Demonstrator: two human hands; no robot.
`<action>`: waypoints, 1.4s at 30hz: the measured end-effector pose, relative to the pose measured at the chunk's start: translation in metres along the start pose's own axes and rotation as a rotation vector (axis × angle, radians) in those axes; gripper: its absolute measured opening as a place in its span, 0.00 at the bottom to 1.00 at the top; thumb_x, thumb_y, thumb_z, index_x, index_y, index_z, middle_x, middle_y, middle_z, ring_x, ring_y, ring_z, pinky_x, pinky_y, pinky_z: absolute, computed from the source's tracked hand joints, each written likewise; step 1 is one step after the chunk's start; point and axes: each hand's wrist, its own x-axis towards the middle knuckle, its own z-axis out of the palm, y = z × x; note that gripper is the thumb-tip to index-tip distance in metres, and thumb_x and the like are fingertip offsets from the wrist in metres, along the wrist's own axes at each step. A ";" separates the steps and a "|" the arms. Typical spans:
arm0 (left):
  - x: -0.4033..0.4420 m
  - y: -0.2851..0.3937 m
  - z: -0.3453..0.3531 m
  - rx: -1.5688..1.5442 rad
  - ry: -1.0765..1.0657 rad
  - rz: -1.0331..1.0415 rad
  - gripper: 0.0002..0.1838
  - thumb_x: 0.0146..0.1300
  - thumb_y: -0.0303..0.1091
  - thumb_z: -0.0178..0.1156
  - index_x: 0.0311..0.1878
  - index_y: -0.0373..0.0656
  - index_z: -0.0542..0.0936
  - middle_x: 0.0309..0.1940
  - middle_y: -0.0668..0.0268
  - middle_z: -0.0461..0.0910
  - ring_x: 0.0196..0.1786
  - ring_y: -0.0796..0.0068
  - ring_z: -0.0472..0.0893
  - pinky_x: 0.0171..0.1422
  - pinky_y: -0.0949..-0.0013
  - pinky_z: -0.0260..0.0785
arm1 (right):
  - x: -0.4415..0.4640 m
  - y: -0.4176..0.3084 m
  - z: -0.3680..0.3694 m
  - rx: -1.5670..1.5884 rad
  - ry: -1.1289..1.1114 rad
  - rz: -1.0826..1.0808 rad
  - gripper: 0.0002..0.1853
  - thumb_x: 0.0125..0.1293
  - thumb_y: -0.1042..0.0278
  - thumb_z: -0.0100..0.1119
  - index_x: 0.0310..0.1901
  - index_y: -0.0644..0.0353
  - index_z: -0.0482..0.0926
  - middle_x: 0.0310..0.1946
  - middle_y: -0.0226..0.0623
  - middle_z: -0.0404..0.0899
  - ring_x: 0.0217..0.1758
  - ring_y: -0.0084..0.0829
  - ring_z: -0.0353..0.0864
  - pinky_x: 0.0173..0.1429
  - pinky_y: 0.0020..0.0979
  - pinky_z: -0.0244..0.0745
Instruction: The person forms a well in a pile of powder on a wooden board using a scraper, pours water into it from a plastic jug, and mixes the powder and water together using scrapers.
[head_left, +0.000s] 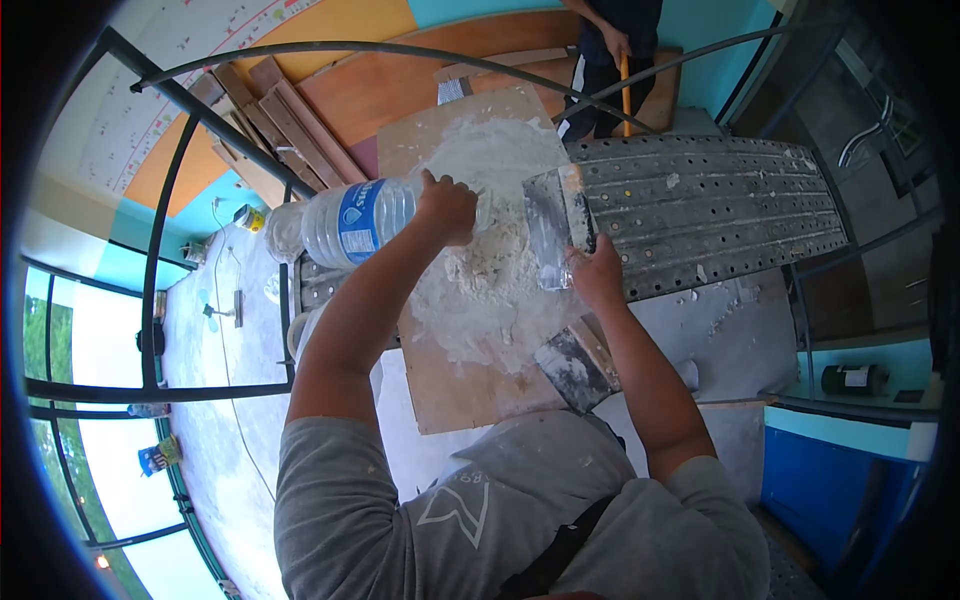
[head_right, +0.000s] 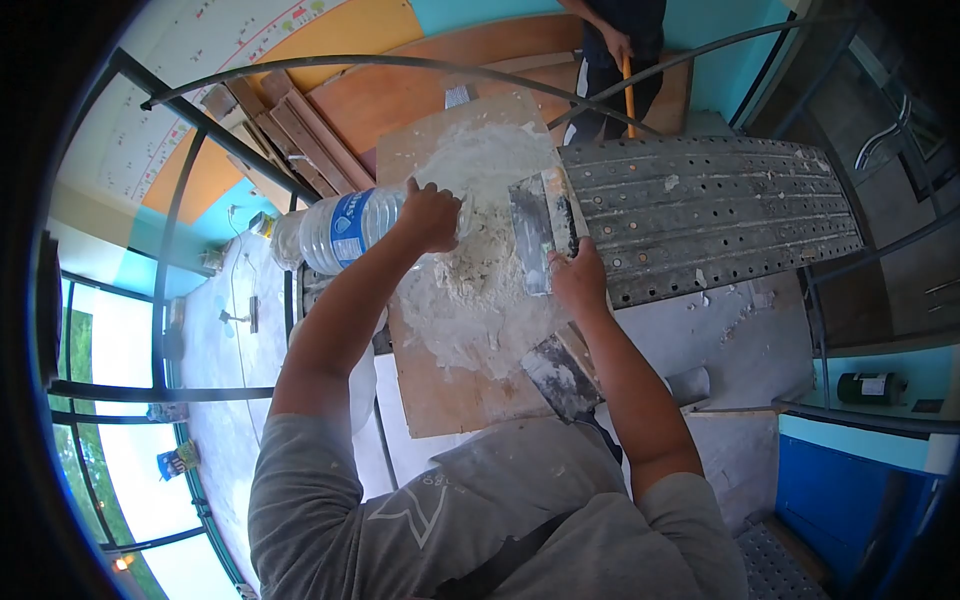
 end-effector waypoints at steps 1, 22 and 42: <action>0.000 0.000 0.000 -0.001 -0.003 -0.001 0.20 0.50 0.36 0.62 0.48 0.42 0.83 0.49 0.60 0.81 0.59 0.57 0.76 0.72 0.33 0.50 | 0.000 0.001 0.000 -0.003 0.005 -0.001 0.22 0.62 0.62 0.66 0.48 0.71 0.72 0.43 0.62 0.79 0.50 0.59 0.79 0.55 0.47 0.73; 0.005 0.003 0.004 0.053 0.014 0.006 0.23 0.45 0.41 0.67 0.47 0.43 0.83 0.46 0.61 0.81 0.56 0.57 0.76 0.69 0.31 0.54 | -0.009 -0.005 -0.006 -0.022 0.016 0.007 0.22 0.62 0.62 0.64 0.50 0.71 0.72 0.44 0.63 0.79 0.52 0.60 0.79 0.55 0.48 0.73; -0.038 -0.033 -0.018 -0.101 0.158 -0.050 0.24 0.47 0.45 0.67 0.49 0.46 0.82 0.48 0.60 0.81 0.58 0.57 0.76 0.70 0.37 0.56 | -0.010 0.010 -0.015 0.026 0.096 0.065 0.21 0.61 0.63 0.67 0.47 0.71 0.74 0.43 0.60 0.80 0.49 0.55 0.81 0.53 0.44 0.73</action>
